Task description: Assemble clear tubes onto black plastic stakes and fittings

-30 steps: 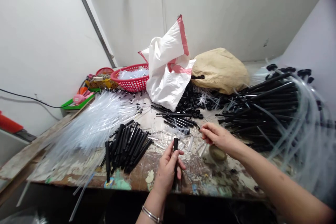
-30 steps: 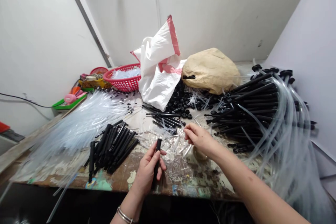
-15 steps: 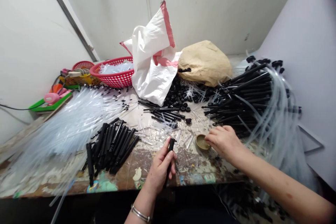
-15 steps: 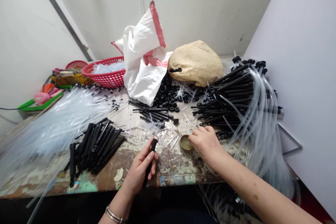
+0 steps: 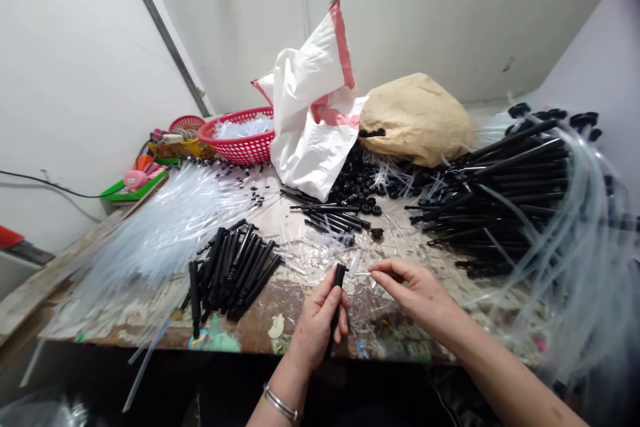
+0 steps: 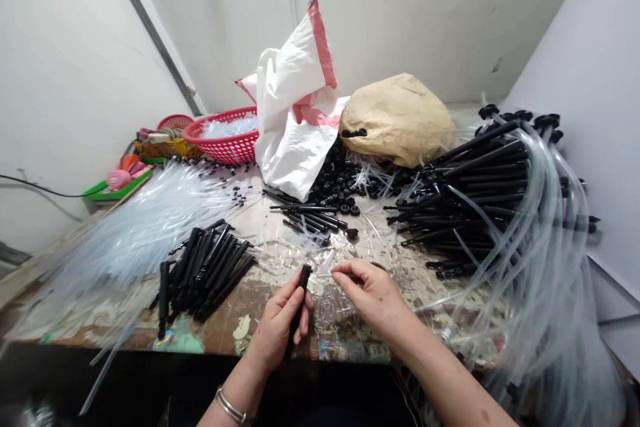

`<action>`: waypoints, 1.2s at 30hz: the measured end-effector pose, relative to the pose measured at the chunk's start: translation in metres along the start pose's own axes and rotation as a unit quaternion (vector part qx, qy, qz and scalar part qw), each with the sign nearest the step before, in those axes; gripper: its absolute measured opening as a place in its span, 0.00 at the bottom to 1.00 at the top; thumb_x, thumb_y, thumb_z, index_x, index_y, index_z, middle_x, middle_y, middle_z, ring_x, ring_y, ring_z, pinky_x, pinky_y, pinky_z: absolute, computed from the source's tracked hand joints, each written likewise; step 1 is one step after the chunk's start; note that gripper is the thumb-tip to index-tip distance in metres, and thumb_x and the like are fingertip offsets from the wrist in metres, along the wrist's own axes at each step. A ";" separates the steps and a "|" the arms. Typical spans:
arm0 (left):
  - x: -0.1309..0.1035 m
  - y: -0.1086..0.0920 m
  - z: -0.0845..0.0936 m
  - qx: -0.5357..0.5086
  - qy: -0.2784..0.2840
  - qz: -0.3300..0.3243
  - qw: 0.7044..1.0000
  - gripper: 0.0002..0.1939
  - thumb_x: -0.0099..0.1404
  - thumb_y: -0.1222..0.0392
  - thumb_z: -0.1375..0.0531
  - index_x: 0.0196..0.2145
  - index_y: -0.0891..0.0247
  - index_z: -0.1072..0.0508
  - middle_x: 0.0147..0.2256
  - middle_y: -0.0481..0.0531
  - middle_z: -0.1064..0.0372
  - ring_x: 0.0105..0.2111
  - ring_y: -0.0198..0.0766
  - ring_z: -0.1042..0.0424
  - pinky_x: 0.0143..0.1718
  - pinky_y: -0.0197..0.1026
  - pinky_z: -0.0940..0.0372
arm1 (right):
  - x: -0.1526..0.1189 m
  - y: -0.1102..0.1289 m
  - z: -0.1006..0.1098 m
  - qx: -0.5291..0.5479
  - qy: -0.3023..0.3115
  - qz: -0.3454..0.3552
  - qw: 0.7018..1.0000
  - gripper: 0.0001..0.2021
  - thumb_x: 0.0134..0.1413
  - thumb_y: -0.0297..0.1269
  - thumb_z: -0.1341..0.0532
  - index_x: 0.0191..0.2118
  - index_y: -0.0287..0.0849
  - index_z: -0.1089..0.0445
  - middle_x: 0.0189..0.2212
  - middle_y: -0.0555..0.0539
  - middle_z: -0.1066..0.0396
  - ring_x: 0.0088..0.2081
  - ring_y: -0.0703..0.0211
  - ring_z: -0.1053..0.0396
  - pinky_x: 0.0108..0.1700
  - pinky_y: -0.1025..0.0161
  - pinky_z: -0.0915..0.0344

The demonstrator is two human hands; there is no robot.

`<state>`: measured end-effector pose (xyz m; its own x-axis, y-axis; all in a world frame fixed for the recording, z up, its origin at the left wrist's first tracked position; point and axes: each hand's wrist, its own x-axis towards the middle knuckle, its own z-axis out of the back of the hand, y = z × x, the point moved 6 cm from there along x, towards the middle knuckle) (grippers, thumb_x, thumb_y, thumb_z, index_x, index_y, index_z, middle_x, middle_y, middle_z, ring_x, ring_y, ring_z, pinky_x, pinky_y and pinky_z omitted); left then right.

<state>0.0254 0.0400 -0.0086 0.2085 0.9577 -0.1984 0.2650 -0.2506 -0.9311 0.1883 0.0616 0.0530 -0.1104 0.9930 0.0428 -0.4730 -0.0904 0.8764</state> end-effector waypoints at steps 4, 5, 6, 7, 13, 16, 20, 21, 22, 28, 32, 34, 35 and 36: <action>-0.001 0.001 0.002 -0.010 -0.013 -0.004 1.000 0.28 0.61 0.52 0.43 0.57 0.60 0.40 0.28 0.47 0.35 0.15 0.25 0.40 0.11 0.28 0.46 | 0.004 0.000 -0.003 -0.001 -0.022 0.019 1.000 0.11 0.52 0.42 0.44 0.33 0.43 0.28 0.32 0.47 0.26 0.35 0.57 0.30 0.40 0.62 0.35; -0.001 0.002 0.002 -0.012 -0.018 -0.001 1.000 0.28 0.60 0.52 0.43 0.57 0.61 0.40 0.28 0.47 0.35 0.15 0.25 0.39 0.11 0.28 0.46 | 0.004 0.001 -0.003 -0.003 -0.024 0.023 0.999 0.11 0.52 0.42 0.44 0.33 0.43 0.28 0.32 0.47 0.26 0.35 0.58 0.30 0.39 0.63 0.34; -0.001 0.003 0.003 -0.014 -0.023 0.002 1.000 0.28 0.60 0.52 0.42 0.56 0.61 0.39 0.27 0.47 0.35 0.15 0.25 0.39 0.12 0.28 0.46 | 0.004 0.001 -0.002 -0.006 -0.026 0.027 0.999 0.11 0.52 0.42 0.44 0.33 0.43 0.28 0.32 0.47 0.26 0.35 0.58 0.30 0.39 0.63 0.34; -0.001 0.003 0.003 -0.016 -0.026 0.005 1.000 0.28 0.59 0.52 0.42 0.56 0.61 0.39 0.27 0.47 0.35 0.16 0.26 0.38 0.12 0.28 0.45 | 0.004 0.002 -0.001 -0.009 -0.027 0.031 0.999 0.11 0.52 0.42 0.44 0.33 0.43 0.28 0.32 0.47 0.26 0.35 0.58 0.30 0.39 0.63 0.34; -0.002 0.001 0.001 -0.013 -0.041 0.013 0.999 0.31 0.58 0.53 0.40 0.57 0.63 0.41 0.25 0.47 0.36 0.18 0.28 0.35 0.13 0.28 0.43 | 0.004 0.006 -0.002 -0.034 -0.030 0.058 0.997 0.10 0.53 0.40 0.44 0.33 0.43 0.28 0.32 0.48 0.27 0.35 0.59 0.30 0.38 0.65 0.35; -0.002 0.001 0.002 -0.010 -0.043 0.013 0.999 0.31 0.57 0.53 0.40 0.57 0.62 0.40 0.25 0.47 0.36 0.19 0.28 0.35 0.13 0.28 0.44 | 0.004 0.005 -0.004 -0.039 -0.031 0.066 0.997 0.09 0.53 0.39 0.44 0.33 0.43 0.28 0.31 0.48 0.27 0.35 0.60 0.30 0.38 0.65 0.35; -0.002 0.002 0.003 -0.010 -0.043 0.010 0.999 0.31 0.58 0.53 0.40 0.57 0.62 0.40 0.26 0.47 0.35 0.19 0.28 0.35 0.14 0.28 0.42 | 0.005 0.007 -0.006 -0.042 -0.025 0.077 0.996 0.09 0.53 0.39 0.44 0.33 0.43 0.28 0.31 0.48 0.27 0.35 0.60 0.30 0.39 0.65 0.36; -0.002 0.002 0.003 -0.011 -0.044 0.008 0.999 0.30 0.58 0.53 0.40 0.57 0.62 0.40 0.26 0.47 0.35 0.19 0.28 0.35 0.14 0.28 0.42 | 0.004 0.008 -0.006 -0.043 -0.024 0.079 0.996 0.09 0.53 0.39 0.44 0.33 0.43 0.28 0.31 0.48 0.27 0.35 0.60 0.30 0.39 0.65 0.36; -0.002 0.002 0.003 -0.012 -0.046 0.006 0.999 0.30 0.58 0.54 0.40 0.57 0.62 0.39 0.26 0.47 0.35 0.19 0.28 0.35 0.14 0.28 0.42 | 0.004 0.008 -0.005 -0.045 -0.025 0.080 0.995 0.09 0.53 0.39 0.44 0.33 0.43 0.28 0.31 0.48 0.27 0.35 0.60 0.30 0.39 0.65 0.36; -0.002 0.002 0.004 -0.016 -0.057 -0.004 0.998 0.29 0.58 0.54 0.40 0.56 0.61 0.38 0.26 0.47 0.34 0.19 0.28 0.35 0.14 0.28 0.42 | 0.003 0.007 -0.003 -0.057 -0.032 0.084 0.994 0.10 0.54 0.40 0.45 0.34 0.43 0.28 0.32 0.48 0.28 0.35 0.59 0.31 0.38 0.64 0.36; -0.003 0.001 0.005 -0.017 -0.060 -0.004 0.998 0.29 0.57 0.54 0.39 0.56 0.62 0.38 0.27 0.47 0.34 0.19 0.28 0.35 0.14 0.28 0.42 | 0.005 0.005 -0.007 -0.059 -0.034 0.087 0.994 0.09 0.54 0.39 0.44 0.34 0.43 0.28 0.31 0.48 0.28 0.35 0.60 0.31 0.38 0.64 0.36; -0.004 0.001 0.004 -0.014 -0.053 -0.001 0.998 0.29 0.57 0.54 0.39 0.56 0.62 0.37 0.27 0.48 0.34 0.19 0.28 0.34 0.14 0.29 0.42 | 0.005 0.006 -0.009 -0.059 -0.031 0.088 0.994 0.09 0.54 0.39 0.44 0.34 0.43 0.28 0.31 0.48 0.28 0.34 0.60 0.31 0.38 0.65 0.36; -0.004 0.001 0.004 -0.012 -0.051 0.000 0.999 0.29 0.57 0.54 0.39 0.55 0.62 0.37 0.26 0.48 0.34 0.19 0.28 0.34 0.14 0.29 0.42 | 0.005 0.006 -0.011 -0.059 -0.028 0.091 0.994 0.09 0.54 0.38 0.44 0.34 0.42 0.28 0.31 0.48 0.28 0.34 0.60 0.31 0.38 0.65 0.36; -0.004 0.001 0.004 -0.012 -0.050 -0.002 0.999 0.29 0.57 0.54 0.39 0.55 0.61 0.37 0.26 0.48 0.34 0.19 0.28 0.34 0.14 0.29 0.42 | 0.005 0.007 -0.012 -0.058 -0.026 0.093 0.994 0.09 0.54 0.38 0.44 0.33 0.42 0.29 0.31 0.48 0.28 0.34 0.60 0.31 0.39 0.65 0.36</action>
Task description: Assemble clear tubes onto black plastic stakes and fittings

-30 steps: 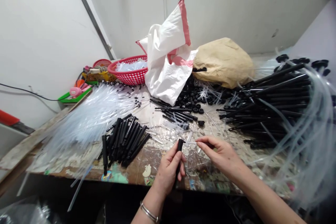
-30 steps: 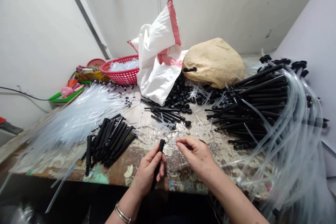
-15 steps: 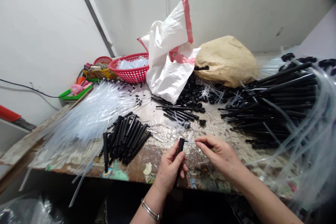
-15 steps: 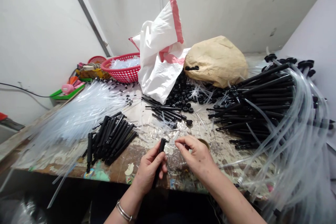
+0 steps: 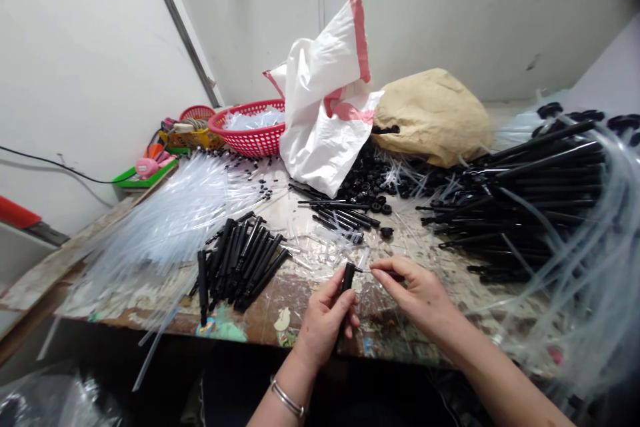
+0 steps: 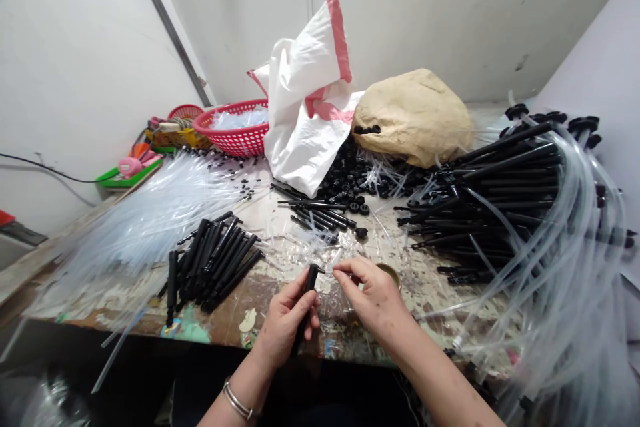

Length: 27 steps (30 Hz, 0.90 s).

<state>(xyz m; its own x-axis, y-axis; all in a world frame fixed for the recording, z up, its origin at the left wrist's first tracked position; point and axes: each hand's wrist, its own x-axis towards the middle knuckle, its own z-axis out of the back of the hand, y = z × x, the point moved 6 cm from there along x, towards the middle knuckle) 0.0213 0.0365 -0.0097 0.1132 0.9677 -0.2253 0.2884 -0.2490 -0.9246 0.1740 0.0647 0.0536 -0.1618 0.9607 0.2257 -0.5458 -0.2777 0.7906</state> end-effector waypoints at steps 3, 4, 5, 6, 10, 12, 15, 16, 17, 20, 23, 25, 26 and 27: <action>0.000 -0.001 0.002 -0.011 -0.008 -0.012 1.000 0.27 0.57 0.53 0.39 0.54 0.61 0.36 0.26 0.48 0.34 0.18 0.27 0.36 0.14 0.28 0.45 | -0.001 0.002 -0.001 0.006 0.002 0.002 1.000 0.09 0.54 0.38 0.44 0.33 0.42 0.29 0.31 0.48 0.28 0.35 0.60 0.31 0.39 0.65 0.36; 0.000 -0.001 0.003 -0.015 -0.013 -0.015 1.000 0.27 0.58 0.53 0.40 0.54 0.61 0.35 0.26 0.47 0.34 0.17 0.26 0.36 0.14 0.28 0.45 | -0.002 0.003 -0.001 0.007 0.000 -0.002 1.000 0.09 0.54 0.39 0.44 0.33 0.42 0.29 0.32 0.48 0.28 0.35 0.60 0.31 0.39 0.65 0.36; 0.000 0.000 0.003 -0.016 -0.015 -0.016 1.000 0.27 0.58 0.53 0.40 0.54 0.61 0.35 0.26 0.47 0.34 0.17 0.26 0.36 0.14 0.28 0.45 | -0.002 0.003 0.000 0.008 -0.003 -0.008 1.000 0.09 0.54 0.39 0.45 0.33 0.42 0.29 0.32 0.48 0.27 0.35 0.60 0.30 0.38 0.65 0.36; 0.000 0.000 0.003 -0.015 -0.015 -0.016 1.000 0.27 0.58 0.53 0.40 0.54 0.61 0.36 0.26 0.47 0.34 0.17 0.26 0.36 0.14 0.28 0.45 | -0.002 0.003 0.001 0.010 -0.006 -0.013 1.000 0.09 0.54 0.39 0.45 0.34 0.43 0.29 0.32 0.48 0.27 0.35 0.60 0.30 0.38 0.65 0.35; 0.000 0.000 0.003 -0.002 -0.013 -0.014 1.000 0.27 0.58 0.53 0.40 0.55 0.61 0.37 0.26 0.47 0.34 0.17 0.26 0.37 0.14 0.28 0.45 | -0.002 0.003 0.004 0.011 -0.016 -0.020 1.000 0.10 0.54 0.40 0.45 0.34 0.43 0.28 0.31 0.48 0.27 0.35 0.59 0.30 0.39 0.64 0.35; 0.000 0.000 0.002 -0.002 -0.016 -0.013 1.000 0.28 0.58 0.53 0.40 0.55 0.61 0.37 0.26 0.47 0.34 0.17 0.26 0.37 0.14 0.28 0.44 | -0.002 0.003 0.004 0.012 -0.014 -0.017 1.000 0.10 0.54 0.39 0.45 0.34 0.43 0.28 0.31 0.48 0.27 0.35 0.59 0.31 0.39 0.64 0.35; -0.001 -0.001 0.002 -0.006 -0.017 -0.011 1.000 0.28 0.57 0.53 0.39 0.55 0.61 0.37 0.26 0.47 0.34 0.18 0.27 0.36 0.14 0.28 0.44 | -0.002 0.002 0.003 0.014 -0.016 -0.015 1.000 0.10 0.54 0.40 0.45 0.34 0.43 0.28 0.31 0.47 0.27 0.34 0.59 0.31 0.38 0.64 0.35; -0.001 -0.001 0.002 -0.007 -0.017 -0.011 1.000 0.28 0.57 0.53 0.39 0.55 0.61 0.37 0.26 0.47 0.34 0.18 0.27 0.36 0.14 0.28 0.44 | -0.002 0.002 0.003 0.015 -0.017 -0.016 1.000 0.10 0.54 0.40 0.45 0.34 0.43 0.28 0.31 0.47 0.27 0.34 0.59 0.31 0.37 0.64 0.35; -0.001 -0.001 0.002 -0.009 -0.016 -0.011 1.000 0.28 0.57 0.53 0.39 0.55 0.61 0.37 0.26 0.47 0.34 0.18 0.27 0.36 0.14 0.28 0.44 | -0.002 0.002 0.003 0.015 -0.019 -0.018 1.000 0.10 0.54 0.40 0.45 0.34 0.43 0.28 0.31 0.47 0.27 0.34 0.59 0.31 0.37 0.64 0.35; -0.001 -0.001 0.003 -0.014 -0.019 -0.007 1.000 0.28 0.57 0.54 0.39 0.55 0.61 0.37 0.26 0.47 0.34 0.18 0.26 0.36 0.14 0.28 0.44 | -0.001 0.002 0.004 0.013 -0.025 -0.026 0.999 0.10 0.53 0.40 0.44 0.34 0.42 0.28 0.32 0.47 0.27 0.35 0.59 0.30 0.38 0.64 0.35; -0.001 0.000 0.004 -0.017 -0.021 -0.006 1.000 0.28 0.57 0.54 0.39 0.55 0.61 0.37 0.27 0.48 0.34 0.18 0.27 0.35 0.14 0.28 0.43 | -0.001 0.004 0.005 0.013 -0.025 -0.031 0.999 0.10 0.53 0.40 0.44 0.34 0.42 0.28 0.32 0.47 0.27 0.35 0.58 0.30 0.38 0.64 0.35; -0.001 0.000 0.004 -0.017 -0.019 -0.012 1.000 0.28 0.57 0.54 0.39 0.55 0.60 0.37 0.27 0.48 0.34 0.18 0.27 0.35 0.14 0.28 0.43 | -0.001 0.005 0.006 0.015 -0.023 -0.030 0.999 0.09 0.53 0.39 0.44 0.33 0.42 0.28 0.32 0.47 0.27 0.35 0.59 0.30 0.38 0.64 0.35; -0.001 0.000 0.004 -0.018 -0.019 -0.015 1.000 0.28 0.57 0.54 0.39 0.55 0.60 0.36 0.27 0.48 0.34 0.18 0.27 0.35 0.14 0.28 0.43 | -0.002 0.006 0.006 0.015 -0.023 -0.028 0.999 0.09 0.53 0.39 0.44 0.33 0.42 0.28 0.31 0.47 0.27 0.34 0.59 0.30 0.38 0.64 0.34; -0.001 0.000 0.004 -0.017 -0.019 -0.016 1.000 0.28 0.57 0.54 0.39 0.55 0.59 0.36 0.27 0.47 0.34 0.18 0.27 0.35 0.14 0.28 0.43 | -0.002 0.007 0.006 0.015 -0.023 -0.026 0.999 0.09 0.53 0.39 0.44 0.33 0.42 0.28 0.31 0.48 0.27 0.34 0.59 0.30 0.37 0.64 0.34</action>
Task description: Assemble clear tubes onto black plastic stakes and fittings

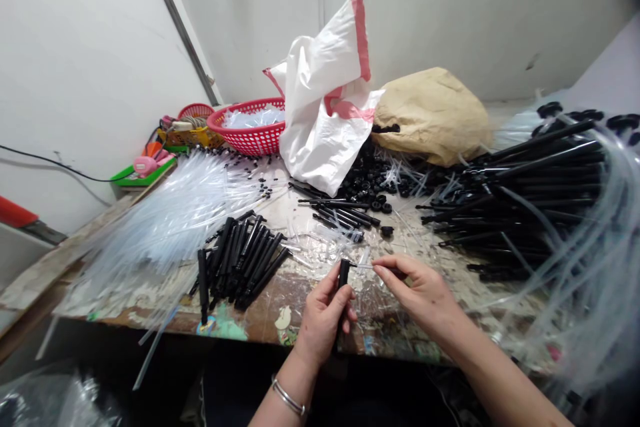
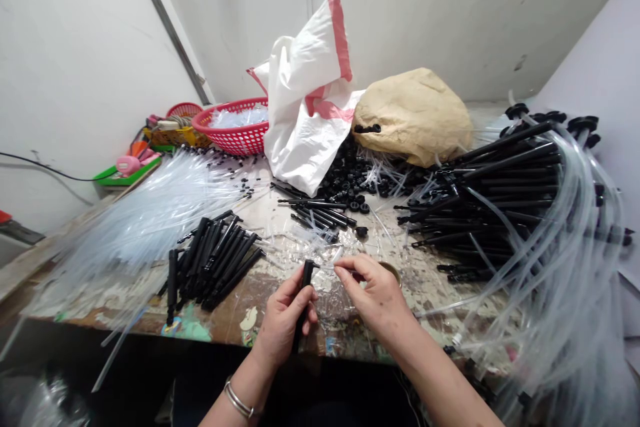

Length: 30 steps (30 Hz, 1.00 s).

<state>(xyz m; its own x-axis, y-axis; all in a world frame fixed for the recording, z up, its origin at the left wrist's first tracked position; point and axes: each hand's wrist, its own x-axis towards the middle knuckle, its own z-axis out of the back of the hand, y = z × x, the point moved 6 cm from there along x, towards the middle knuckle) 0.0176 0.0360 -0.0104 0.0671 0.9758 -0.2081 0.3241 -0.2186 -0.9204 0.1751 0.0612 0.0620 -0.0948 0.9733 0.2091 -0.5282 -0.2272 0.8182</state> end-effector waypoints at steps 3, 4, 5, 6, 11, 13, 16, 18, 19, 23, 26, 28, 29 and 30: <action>0.000 -0.001 0.000 0.003 -0.005 0.002 1.000 0.28 0.56 0.54 0.38 0.54 0.60 0.35 0.26 0.47 0.33 0.18 0.27 0.35 0.14 0.28 0.43 | 0.000 0.002 0.000 -0.006 0.000 0.008 1.000 0.09 0.53 0.39 0.44 0.32 0.42 0.29 0.30 0.48 0.27 0.33 0.59 0.30 0.36 0.64 0.34; 0.000 -0.001 0.000 0.005 -0.005 0.003 1.000 0.28 0.56 0.53 0.38 0.54 0.60 0.35 0.26 0.47 0.33 0.18 0.27 0.35 0.14 0.28 0.43 | 0.000 0.003 -0.001 -0.010 0.003 0.012 1.000 0.09 0.53 0.39 0.45 0.32 0.42 0.29 0.30 0.48 0.28 0.33 0.59 0.30 0.37 0.64 0.35; -0.001 -0.001 0.000 0.007 -0.004 0.005 1.000 0.28 0.56 0.53 0.38 0.54 0.60 0.36 0.27 0.48 0.33 0.18 0.27 0.35 0.14 0.28 0.43 | 0.000 0.003 -0.003 -0.016 0.011 0.017 1.000 0.09 0.54 0.39 0.46 0.33 0.42 0.30 0.30 0.48 0.28 0.33 0.59 0.31 0.37 0.64 0.35; -0.001 -0.001 0.000 0.011 -0.002 0.006 1.000 0.28 0.57 0.53 0.39 0.55 0.60 0.36 0.27 0.47 0.34 0.18 0.27 0.35 0.14 0.28 0.43 | 0.000 0.002 -0.005 -0.024 0.024 0.022 0.999 0.10 0.55 0.39 0.47 0.34 0.42 0.30 0.31 0.48 0.28 0.33 0.59 0.31 0.37 0.64 0.35; 0.000 0.000 0.001 0.037 0.007 0.002 0.999 0.28 0.57 0.52 0.40 0.55 0.60 0.36 0.26 0.47 0.34 0.17 0.27 0.37 0.14 0.28 0.44 | -0.002 0.000 -0.020 -0.080 0.090 0.070 0.990 0.12 0.59 0.38 0.52 0.38 0.42 0.32 0.34 0.46 0.29 0.36 0.58 0.31 0.39 0.62 0.35; 0.000 0.000 0.001 0.042 0.011 0.001 0.999 0.27 0.58 0.52 0.40 0.54 0.60 0.35 0.27 0.47 0.34 0.17 0.26 0.38 0.14 0.28 0.45 | -0.003 -0.001 -0.023 -0.100 0.096 0.080 0.987 0.13 0.60 0.38 0.53 0.37 0.43 0.32 0.33 0.45 0.28 0.36 0.57 0.31 0.39 0.62 0.36; 0.000 -0.002 0.000 0.052 0.017 0.000 0.999 0.26 0.58 0.52 0.41 0.54 0.60 0.34 0.26 0.47 0.35 0.16 0.25 0.41 0.13 0.28 0.47 | -0.003 -0.001 -0.025 -0.123 0.101 0.083 0.984 0.14 0.60 0.37 0.54 0.35 0.43 0.32 0.30 0.45 0.28 0.34 0.57 0.31 0.37 0.62 0.36; 0.001 -0.003 -0.001 0.066 0.024 -0.001 0.998 0.25 0.59 0.52 0.42 0.53 0.61 0.34 0.24 0.45 0.36 0.15 0.24 0.43 0.12 0.28 0.49 | -0.002 0.000 -0.024 -0.132 0.102 0.084 0.982 0.14 0.60 0.38 0.54 0.33 0.43 0.31 0.29 0.46 0.29 0.32 0.58 0.31 0.36 0.62 0.36; 0.001 -0.003 -0.002 0.073 0.027 -0.001 0.997 0.25 0.60 0.52 0.42 0.53 0.61 0.34 0.23 0.45 0.38 0.14 0.24 0.45 0.12 0.28 0.49 | -0.003 0.001 -0.024 -0.135 0.102 0.084 0.982 0.15 0.60 0.38 0.54 0.33 0.43 0.31 0.29 0.46 0.29 0.32 0.58 0.32 0.36 0.63 0.36; 0.001 -0.003 -0.004 0.089 0.046 -0.008 0.995 0.26 0.61 0.52 0.43 0.56 0.62 0.37 0.18 0.41 0.43 0.14 0.25 0.48 0.13 0.29 0.51 | -0.003 0.003 -0.022 -0.146 0.110 0.080 0.980 0.14 0.60 0.37 0.54 0.33 0.43 0.32 0.27 0.47 0.30 0.31 0.59 0.32 0.35 0.64 0.37; 0.001 -0.001 -0.006 0.088 0.061 -0.010 0.994 0.27 0.62 0.52 0.44 0.57 0.63 0.39 0.16 0.40 0.47 0.13 0.26 0.50 0.14 0.29 0.52 | -0.003 0.003 -0.023 -0.152 0.120 0.077 0.978 0.15 0.60 0.37 0.54 0.33 0.42 0.32 0.27 0.47 0.30 0.30 0.59 0.33 0.34 0.64 0.37; 0.002 -0.001 -0.006 0.087 0.064 -0.008 0.994 0.28 0.61 0.51 0.44 0.57 0.64 0.39 0.16 0.40 0.46 0.13 0.26 0.50 0.14 0.30 0.53 | -0.002 0.002 -0.025 -0.151 0.124 0.076 0.978 0.15 0.59 0.36 0.54 0.32 0.42 0.32 0.27 0.46 0.30 0.30 0.59 0.33 0.34 0.63 0.37; 0.002 -0.001 -0.006 0.088 0.066 -0.006 0.994 0.28 0.61 0.51 0.44 0.57 0.64 0.39 0.16 0.40 0.46 0.13 0.26 0.50 0.14 0.30 0.53 | -0.002 0.002 -0.025 -0.150 0.126 0.075 0.978 0.15 0.59 0.36 0.55 0.32 0.42 0.32 0.27 0.46 0.30 0.30 0.58 0.33 0.34 0.63 0.37; 0.003 -0.001 -0.007 0.088 0.069 -0.005 0.994 0.28 0.61 0.51 0.44 0.57 0.64 0.39 0.16 0.40 0.46 0.13 0.26 0.50 0.14 0.30 0.53 | -0.002 0.001 -0.026 -0.151 0.129 0.073 0.977 0.15 0.59 0.36 0.55 0.32 0.42 0.33 0.27 0.46 0.30 0.30 0.58 0.33 0.34 0.63 0.37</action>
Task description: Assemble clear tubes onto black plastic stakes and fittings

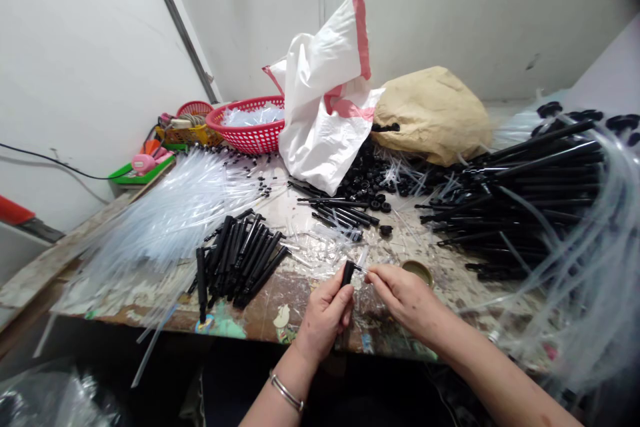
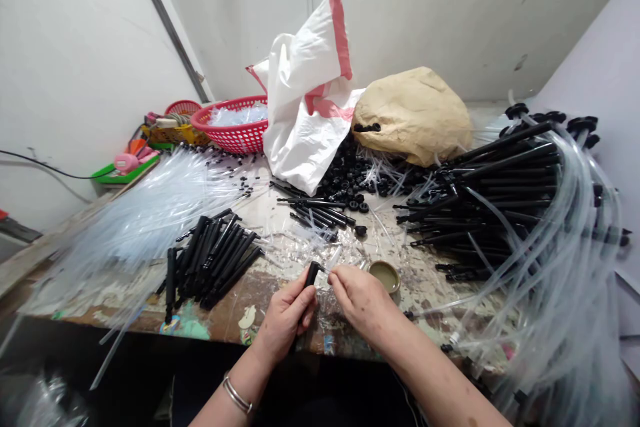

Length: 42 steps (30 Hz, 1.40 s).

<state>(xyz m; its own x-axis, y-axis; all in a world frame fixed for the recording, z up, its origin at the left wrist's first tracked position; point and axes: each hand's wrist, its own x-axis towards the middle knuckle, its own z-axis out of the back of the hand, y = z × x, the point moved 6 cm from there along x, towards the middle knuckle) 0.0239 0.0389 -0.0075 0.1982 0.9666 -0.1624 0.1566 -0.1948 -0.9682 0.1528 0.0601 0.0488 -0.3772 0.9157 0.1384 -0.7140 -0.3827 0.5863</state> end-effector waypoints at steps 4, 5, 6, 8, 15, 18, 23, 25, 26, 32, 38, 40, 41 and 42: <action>0.001 -0.002 -0.003 -0.011 0.025 0.002 1.000 0.28 0.61 0.51 0.43 0.56 0.65 0.38 0.16 0.39 0.48 0.13 0.25 0.51 0.14 0.30 0.54 | 0.001 -0.001 -0.002 -0.006 0.013 -0.004 1.000 0.15 0.59 0.37 0.55 0.30 0.42 0.34 0.25 0.46 0.31 0.29 0.58 0.34 0.33 0.63 0.38; 0.001 -0.002 -0.004 -0.017 0.030 0.005 0.999 0.28 0.61 0.51 0.43 0.56 0.65 0.38 0.16 0.39 0.48 0.13 0.25 0.51 0.14 0.30 0.54 | 0.001 -0.001 -0.002 -0.008 0.015 -0.004 1.000 0.15 0.59 0.37 0.55 0.29 0.42 0.34 0.24 0.47 0.32 0.28 0.59 0.34 0.33 0.64 0.39; 0.001 -0.001 -0.004 -0.022 0.035 0.007 0.999 0.28 0.61 0.51 0.44 0.56 0.65 0.38 0.16 0.39 0.48 0.13 0.25 0.51 0.14 0.30 0.55 | 0.001 -0.001 -0.002 -0.011 0.015 -0.004 1.000 0.16 0.59 0.37 0.55 0.29 0.42 0.34 0.24 0.47 0.32 0.28 0.59 0.34 0.32 0.64 0.39; 0.000 -0.001 -0.005 -0.031 0.043 0.012 0.999 0.27 0.61 0.51 0.44 0.56 0.64 0.38 0.17 0.40 0.49 0.14 0.25 0.51 0.14 0.30 0.56 | 0.002 0.001 0.000 -0.017 0.016 -0.003 1.000 0.16 0.59 0.37 0.56 0.27 0.42 0.35 0.23 0.47 0.32 0.27 0.59 0.35 0.31 0.64 0.40; 0.001 -0.001 -0.005 -0.036 0.061 0.015 0.997 0.24 0.63 0.54 0.45 0.56 0.62 0.38 0.19 0.40 0.50 0.14 0.24 0.53 0.13 0.29 0.57 | 0.006 0.000 -0.003 -0.036 0.032 -0.008 0.999 0.16 0.58 0.38 0.55 0.25 0.42 0.37 0.22 0.47 0.32 0.26 0.59 0.34 0.30 0.63 0.39; -0.003 -0.002 -0.005 -0.010 0.040 -0.004 0.999 0.24 0.63 0.53 0.47 0.56 0.62 0.38 0.18 0.40 0.50 0.13 0.25 0.52 0.13 0.29 0.55 | 0.005 -0.004 -0.008 -0.013 0.021 -0.002 1.000 0.17 0.59 0.39 0.57 0.28 0.42 0.35 0.24 0.45 0.30 0.28 0.56 0.32 0.32 0.61 0.37; -0.012 -0.013 0.011 0.101 -0.075 -0.083 0.989 0.24 0.63 0.52 0.47 0.57 0.58 0.38 0.27 0.47 0.39 0.16 0.26 0.42 0.15 0.32 0.45 | -0.005 -0.012 -0.002 0.054 -0.055 0.014 0.997 0.17 0.59 0.44 0.53 0.46 0.41 0.36 0.40 0.41 0.29 0.41 0.55 0.31 0.43 0.59 0.34; -0.015 -0.026 0.035 0.136 -0.154 -0.122 0.971 0.24 0.63 0.52 0.47 0.57 0.56 0.39 0.35 0.51 0.40 0.20 0.28 0.38 0.16 0.33 0.41 | -0.011 -0.015 0.002 0.058 -0.064 -0.003 0.996 0.19 0.58 0.46 0.52 0.50 0.42 0.40 0.41 0.41 0.31 0.41 0.54 0.31 0.42 0.59 0.33; -0.016 -0.034 0.051 0.157 -0.196 -0.142 0.958 0.25 0.63 0.52 0.47 0.57 0.56 0.39 0.36 0.52 0.41 0.22 0.30 0.37 0.16 0.33 0.40 | -0.015 -0.016 0.003 0.061 -0.059 -0.008 0.996 0.19 0.58 0.46 0.52 0.50 0.42 0.40 0.41 0.41 0.31 0.41 0.55 0.31 0.41 0.59 0.33; -0.007 -0.097 0.160 0.455 -0.384 -0.177 0.784 0.24 0.64 0.55 0.49 0.56 0.67 0.37 0.30 0.52 0.37 0.30 0.38 0.32 0.36 0.41 0.34 | -0.032 -0.006 -0.008 0.101 0.036 0.028 0.994 0.13 0.60 0.42 0.52 0.42 0.45 0.34 0.39 0.44 0.31 0.42 0.58 0.32 0.45 0.62 0.35; 0.025 -0.121 0.203 0.557 -0.410 -0.124 0.711 0.22 0.62 0.57 0.46 0.52 0.70 0.34 0.43 0.66 0.31 0.45 0.53 0.34 0.48 0.57 0.43 | -0.006 -0.013 0.003 0.071 0.033 0.024 0.997 0.15 0.61 0.40 0.54 0.39 0.42 0.32 0.34 0.45 0.30 0.37 0.59 0.32 0.41 0.61 0.35; 0.027 -0.123 0.198 0.564 -0.429 -0.126 0.695 0.23 0.62 0.56 0.47 0.53 0.70 0.35 0.48 0.68 0.34 0.49 0.56 0.38 0.50 0.59 0.45 | 0.019 -0.021 0.009 0.029 0.026 0.013 0.999 0.15 0.60 0.39 0.53 0.39 0.41 0.31 0.34 0.45 0.30 0.37 0.59 0.32 0.40 0.62 0.35; 0.026 -0.124 0.191 0.568 -0.435 -0.142 0.684 0.23 0.62 0.56 0.47 0.53 0.69 0.35 0.50 0.68 0.36 0.50 0.56 0.39 0.50 0.59 0.46 | 0.035 -0.027 0.011 -0.005 0.021 0.003 1.000 0.15 0.60 0.38 0.53 0.39 0.41 0.30 0.35 0.45 0.30 0.38 0.59 0.32 0.40 0.63 0.36; 0.024 -0.125 0.180 0.571 -0.438 -0.170 0.674 0.23 0.63 0.55 0.47 0.53 0.69 0.35 0.50 0.68 0.37 0.50 0.55 0.39 0.51 0.58 0.45 | 0.052 -0.033 0.011 -0.045 0.016 -0.008 0.999 0.15 0.60 0.37 0.53 0.40 0.41 0.30 0.36 0.44 0.30 0.39 0.59 0.33 0.41 0.64 0.36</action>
<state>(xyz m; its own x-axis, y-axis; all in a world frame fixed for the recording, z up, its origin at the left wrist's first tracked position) -0.1651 0.1162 0.0749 -0.3864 0.7483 0.5392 -0.8961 -0.1661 -0.4117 0.1634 0.1217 0.0457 -0.3826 0.9180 0.1039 -0.7700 -0.3790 0.5132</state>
